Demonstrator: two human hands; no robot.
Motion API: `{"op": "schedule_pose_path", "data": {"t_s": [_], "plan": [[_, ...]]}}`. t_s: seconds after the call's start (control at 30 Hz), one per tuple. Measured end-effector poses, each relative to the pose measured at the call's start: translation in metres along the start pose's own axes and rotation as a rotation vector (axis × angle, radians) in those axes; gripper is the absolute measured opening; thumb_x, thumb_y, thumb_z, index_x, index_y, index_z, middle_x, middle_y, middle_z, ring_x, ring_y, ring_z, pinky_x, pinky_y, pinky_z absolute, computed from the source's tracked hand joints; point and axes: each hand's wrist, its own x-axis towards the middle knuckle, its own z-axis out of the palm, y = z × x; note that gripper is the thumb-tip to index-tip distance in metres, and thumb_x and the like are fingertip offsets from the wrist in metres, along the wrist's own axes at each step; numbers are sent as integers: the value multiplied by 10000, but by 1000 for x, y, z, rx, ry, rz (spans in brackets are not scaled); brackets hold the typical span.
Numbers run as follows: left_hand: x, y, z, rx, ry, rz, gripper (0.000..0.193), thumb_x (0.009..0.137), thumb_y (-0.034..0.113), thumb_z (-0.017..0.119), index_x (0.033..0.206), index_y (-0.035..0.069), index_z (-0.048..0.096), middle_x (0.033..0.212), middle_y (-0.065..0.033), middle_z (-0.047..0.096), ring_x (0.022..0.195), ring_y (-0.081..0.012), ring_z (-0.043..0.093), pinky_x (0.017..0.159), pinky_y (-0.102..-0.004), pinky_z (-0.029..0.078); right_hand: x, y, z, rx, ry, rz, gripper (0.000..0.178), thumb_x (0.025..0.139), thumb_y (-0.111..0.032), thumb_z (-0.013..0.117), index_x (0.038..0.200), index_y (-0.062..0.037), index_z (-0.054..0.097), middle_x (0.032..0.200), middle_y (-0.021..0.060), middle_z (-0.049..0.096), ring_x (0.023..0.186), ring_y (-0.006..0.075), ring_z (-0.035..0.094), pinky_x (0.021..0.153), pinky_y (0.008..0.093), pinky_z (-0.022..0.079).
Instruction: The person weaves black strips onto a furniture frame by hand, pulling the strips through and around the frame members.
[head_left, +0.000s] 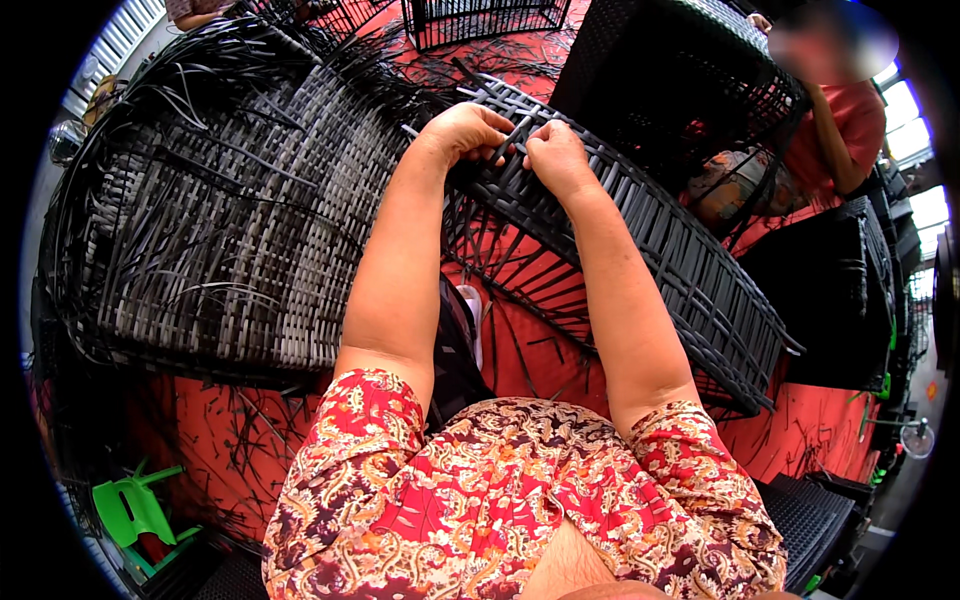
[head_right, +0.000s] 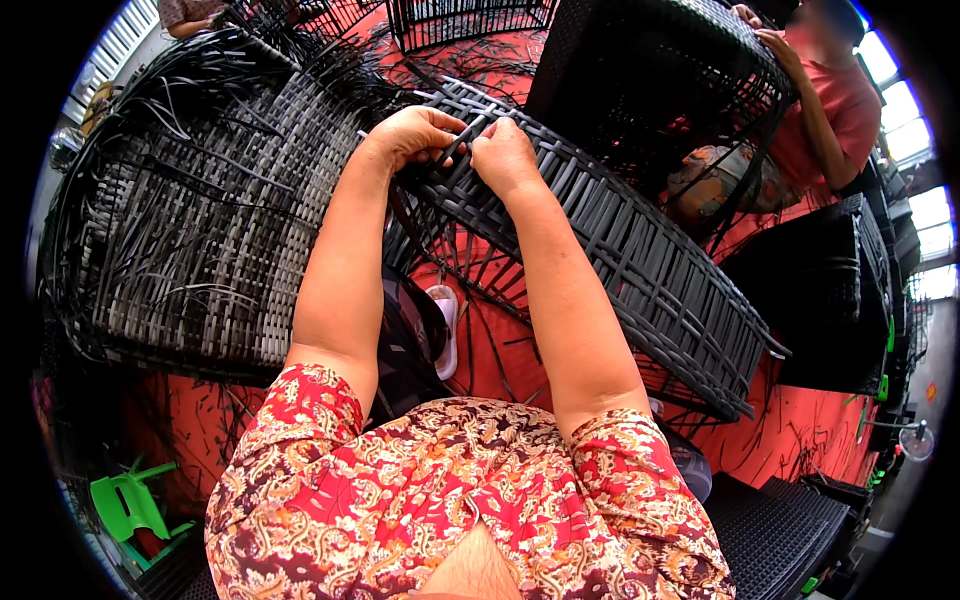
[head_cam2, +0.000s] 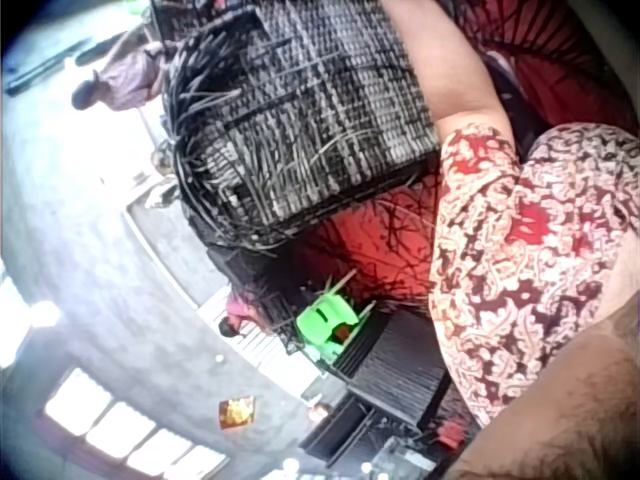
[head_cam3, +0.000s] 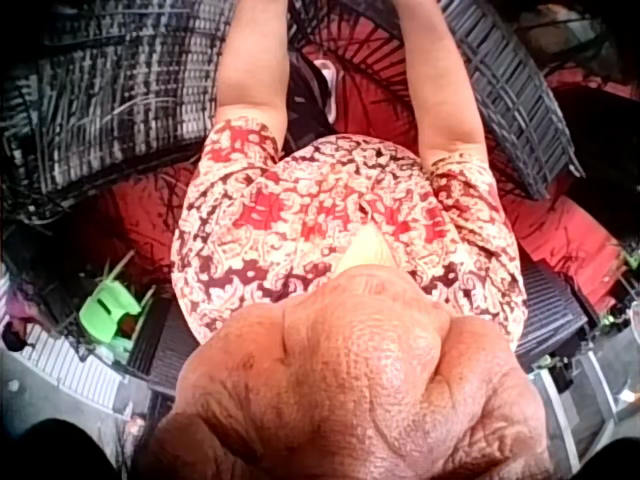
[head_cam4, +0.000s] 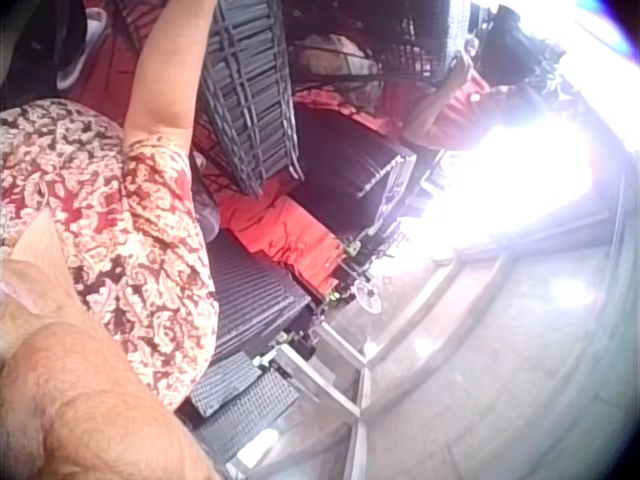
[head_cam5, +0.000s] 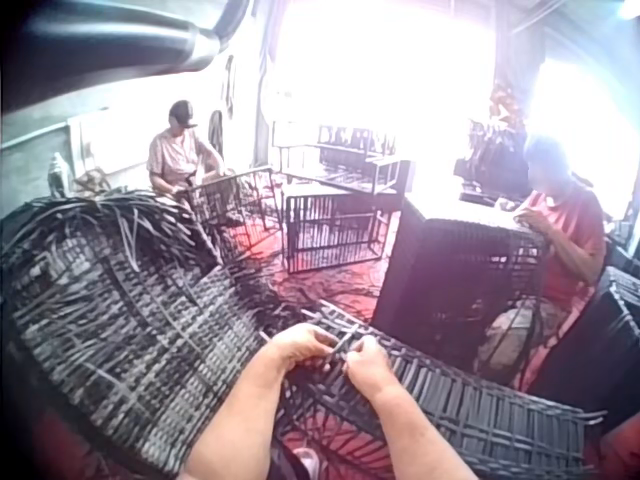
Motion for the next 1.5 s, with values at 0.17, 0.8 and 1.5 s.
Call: {"op": "schedule_pose_path", "data": {"t_s": [0.17,0.8,1.5], "plan": [[1,-2,-2,28,8,19,332,799,47,584,1128,16,561,758,-38,649,530,-91,604,408,-174,357,4,6,-3,104,-170,0,155,716,-125,516,772,-7,599,671,96,638,692,188,615,683,311,466],[2,-1,2,25,40,13,323,796,41,590,1115,11,544,752,-48,636,524,-107,603,394,-181,360,-8,13,9,1,76,-144,152,781,-143,579,910,-66,595,747,117,633,686,246,620,645,344,474],[-3,1,3,50,46,0,267,793,55,593,1060,36,584,711,-28,628,515,-87,588,407,-179,368,-28,-12,4,-548,9,-237,206,809,-254,548,839,-70,638,849,140,639,874,316,601,779,444,436]]}}
